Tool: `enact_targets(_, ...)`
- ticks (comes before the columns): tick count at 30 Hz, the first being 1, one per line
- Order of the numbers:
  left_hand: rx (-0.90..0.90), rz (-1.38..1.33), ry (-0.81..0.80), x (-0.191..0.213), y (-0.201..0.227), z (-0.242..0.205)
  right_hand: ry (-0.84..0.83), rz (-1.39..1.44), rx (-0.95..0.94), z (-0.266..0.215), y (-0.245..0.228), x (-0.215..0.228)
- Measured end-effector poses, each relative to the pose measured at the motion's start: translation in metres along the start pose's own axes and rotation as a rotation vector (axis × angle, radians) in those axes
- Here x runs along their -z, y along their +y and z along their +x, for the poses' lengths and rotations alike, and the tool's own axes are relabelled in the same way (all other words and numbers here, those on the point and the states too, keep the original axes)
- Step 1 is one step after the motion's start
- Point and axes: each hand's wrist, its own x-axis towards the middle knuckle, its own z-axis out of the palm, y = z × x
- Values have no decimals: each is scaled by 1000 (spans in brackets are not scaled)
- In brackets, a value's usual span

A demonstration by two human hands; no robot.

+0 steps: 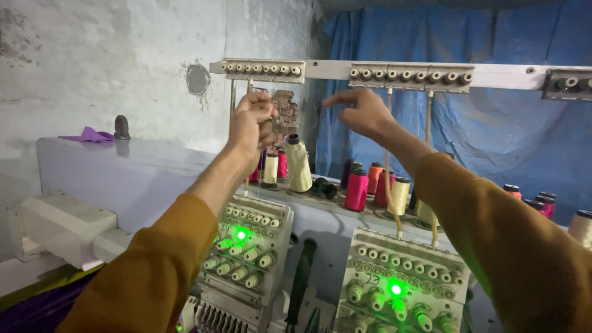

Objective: The person operates a multi-head industrial embroidery machine, replacing pink thread spools and threading the machine by hand.

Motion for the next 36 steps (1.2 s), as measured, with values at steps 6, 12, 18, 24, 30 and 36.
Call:
enact_targets(6,14,78,-120,-17,8,-14,-382,411,144,-20,-39,0)
enact_targets(12,11,122,-112,-18,8,-14,-268,362,230,2,-13,2)
enact_targets(18,93,160,-124,-22,6,-21,-163,257,268,-1,-15,11)
enact_targets(24,131,147,-77,-31,15,-28,33,-236,-11,-13,13,7)
enact_targets(30,180,72,11,-29,4,-21,-353,157,-376,-83,-17,-12)
enact_targets(36,232,124,138,-29,-23,-3,-275,1035,-304,-95,-2,-71)
